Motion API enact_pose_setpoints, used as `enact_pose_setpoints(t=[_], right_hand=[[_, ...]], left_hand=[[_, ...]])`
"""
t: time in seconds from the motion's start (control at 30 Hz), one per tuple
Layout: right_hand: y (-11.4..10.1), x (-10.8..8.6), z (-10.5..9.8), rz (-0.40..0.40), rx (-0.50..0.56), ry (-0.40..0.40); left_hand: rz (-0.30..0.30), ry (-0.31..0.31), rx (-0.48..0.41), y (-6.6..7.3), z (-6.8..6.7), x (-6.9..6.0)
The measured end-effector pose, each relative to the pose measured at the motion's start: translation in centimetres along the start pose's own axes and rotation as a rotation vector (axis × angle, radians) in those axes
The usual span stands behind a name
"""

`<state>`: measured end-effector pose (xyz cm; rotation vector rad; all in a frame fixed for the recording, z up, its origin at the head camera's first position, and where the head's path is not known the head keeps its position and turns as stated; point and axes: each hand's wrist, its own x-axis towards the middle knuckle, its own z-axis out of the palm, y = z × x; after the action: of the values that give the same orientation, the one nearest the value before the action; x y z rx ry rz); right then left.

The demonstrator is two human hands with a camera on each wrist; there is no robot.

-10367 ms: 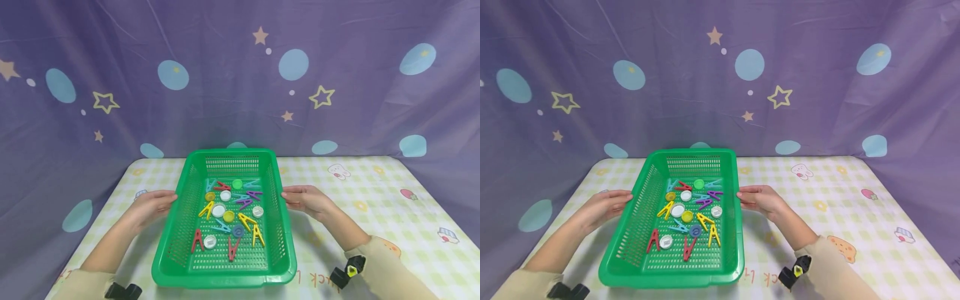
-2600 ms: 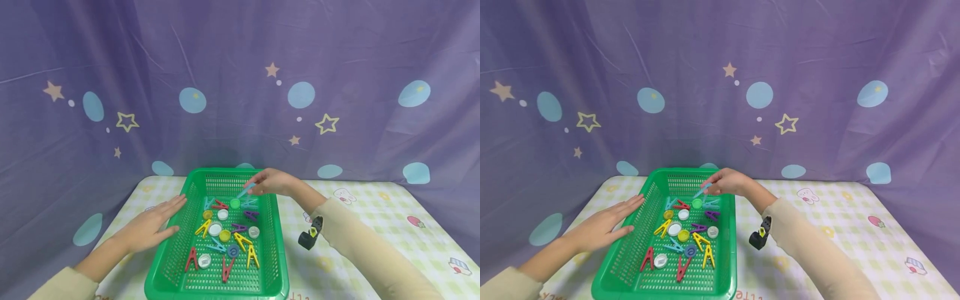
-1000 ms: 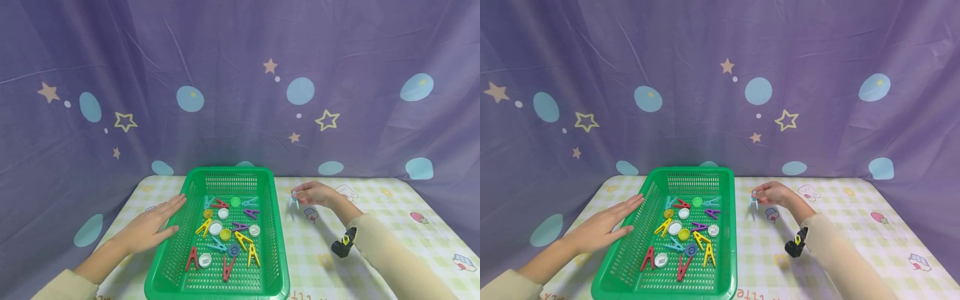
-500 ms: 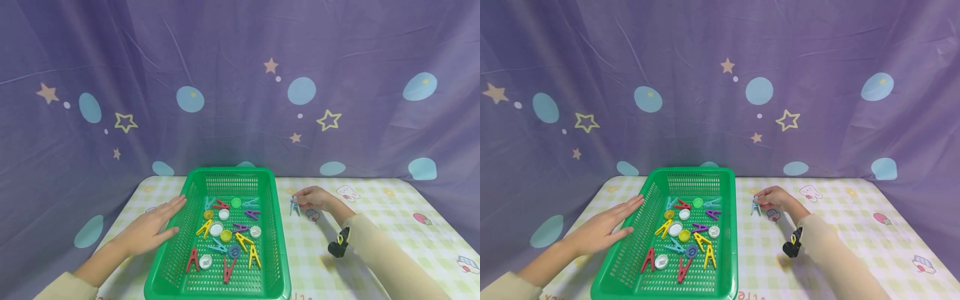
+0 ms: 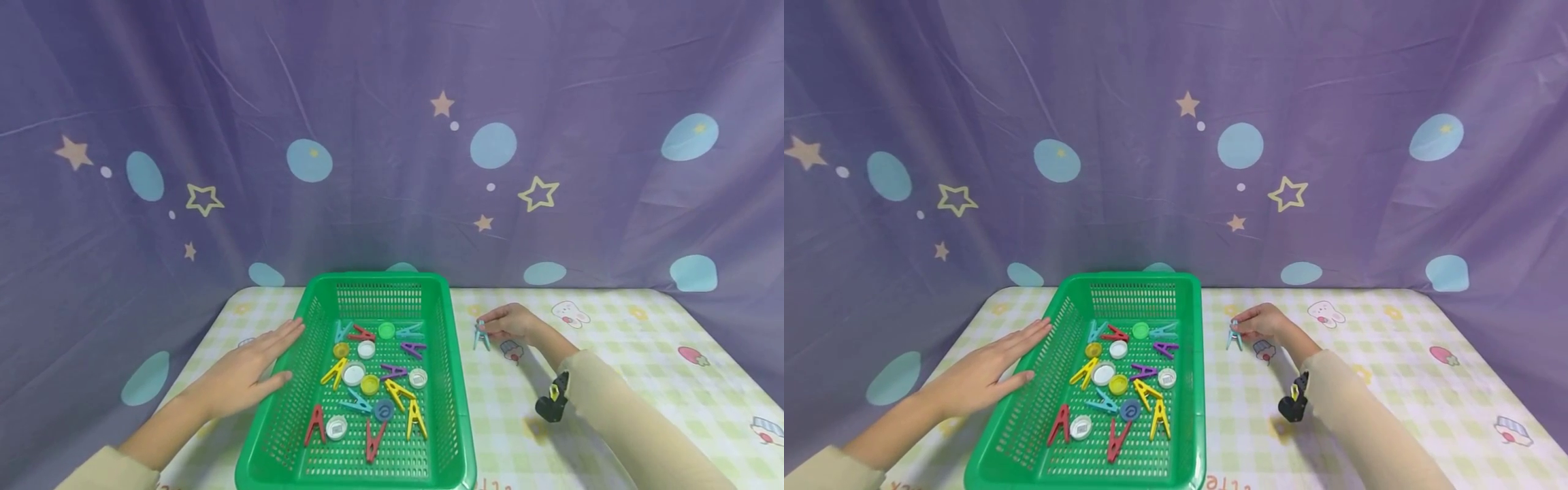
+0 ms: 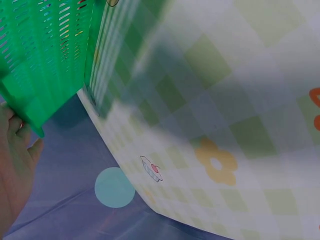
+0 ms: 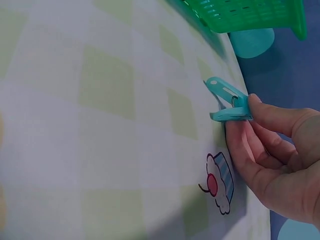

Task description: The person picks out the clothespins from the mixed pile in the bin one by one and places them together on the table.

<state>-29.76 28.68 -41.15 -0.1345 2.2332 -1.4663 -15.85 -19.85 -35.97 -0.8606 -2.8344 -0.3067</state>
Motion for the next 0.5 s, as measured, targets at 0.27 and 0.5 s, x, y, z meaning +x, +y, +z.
enact_pose_setpoints(t=[0.27,0.5], right_hand=[[0.30,0.42,0.31,0.007,-0.005,0.059],[0.55,0.52,0.60,-0.018,-0.020,0.095]], left_hand=[[-0.002,-0.003,-0.013,0.04,-0.01,0.00],[0.000,0.001,0.002,-0.06,0.07,0.01]])
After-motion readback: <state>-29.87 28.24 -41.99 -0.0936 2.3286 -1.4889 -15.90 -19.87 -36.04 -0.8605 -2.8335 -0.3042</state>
